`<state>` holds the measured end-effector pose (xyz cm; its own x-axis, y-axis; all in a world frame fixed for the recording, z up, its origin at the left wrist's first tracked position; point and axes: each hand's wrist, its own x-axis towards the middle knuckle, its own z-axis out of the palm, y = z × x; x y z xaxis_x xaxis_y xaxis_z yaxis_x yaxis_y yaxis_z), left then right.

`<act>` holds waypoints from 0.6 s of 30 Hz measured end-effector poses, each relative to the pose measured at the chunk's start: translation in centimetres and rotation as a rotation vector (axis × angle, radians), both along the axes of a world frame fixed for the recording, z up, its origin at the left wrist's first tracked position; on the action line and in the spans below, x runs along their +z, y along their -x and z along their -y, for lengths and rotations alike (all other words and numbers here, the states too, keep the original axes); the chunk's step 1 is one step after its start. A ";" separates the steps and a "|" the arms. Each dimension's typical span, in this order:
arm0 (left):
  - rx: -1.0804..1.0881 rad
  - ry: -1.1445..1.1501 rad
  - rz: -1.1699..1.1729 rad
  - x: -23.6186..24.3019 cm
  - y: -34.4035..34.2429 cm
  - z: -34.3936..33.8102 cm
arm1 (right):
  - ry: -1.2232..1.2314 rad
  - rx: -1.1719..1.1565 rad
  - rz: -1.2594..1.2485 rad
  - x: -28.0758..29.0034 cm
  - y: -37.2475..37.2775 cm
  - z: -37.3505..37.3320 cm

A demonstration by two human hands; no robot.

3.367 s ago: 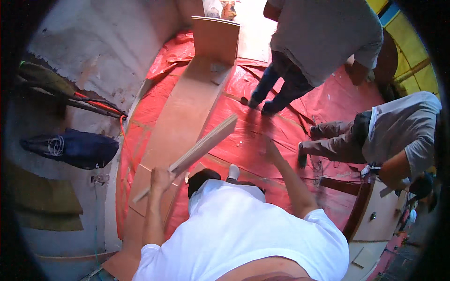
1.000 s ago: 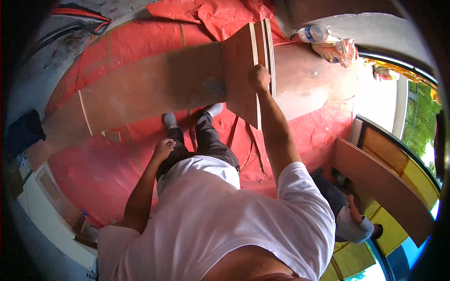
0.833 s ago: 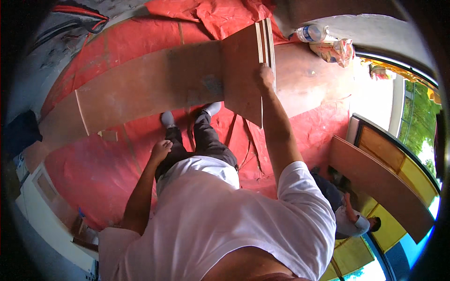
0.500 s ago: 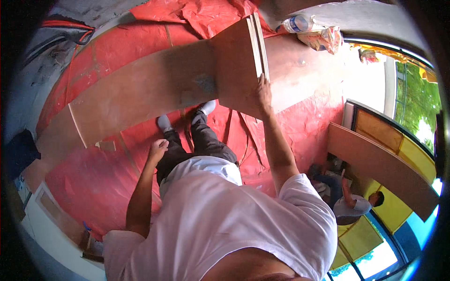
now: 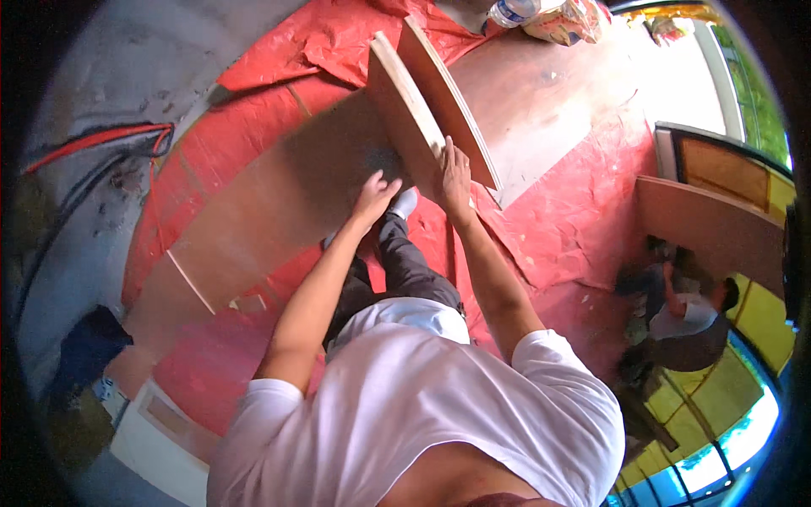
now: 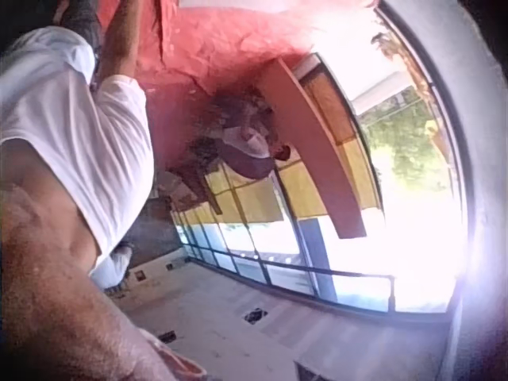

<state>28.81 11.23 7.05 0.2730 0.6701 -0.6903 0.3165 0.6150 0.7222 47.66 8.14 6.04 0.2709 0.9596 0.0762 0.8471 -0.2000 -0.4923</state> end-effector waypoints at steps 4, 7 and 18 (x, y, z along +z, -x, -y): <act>0.135 -0.003 -0.014 -1.0 -6.4 -6.8 | 0.284 -0.045 -0.053 -1.2 0.1 2.4; 0.280 -0.024 -0.062 -0.5 -9.2 -10.4 | 0.359 -0.036 -0.149 -2.6 -0.1 4.4; 0.451 -0.083 -0.145 -8.0 -8.6 -14.5 | 0.263 -0.126 -0.251 -1.8 1.7 6.0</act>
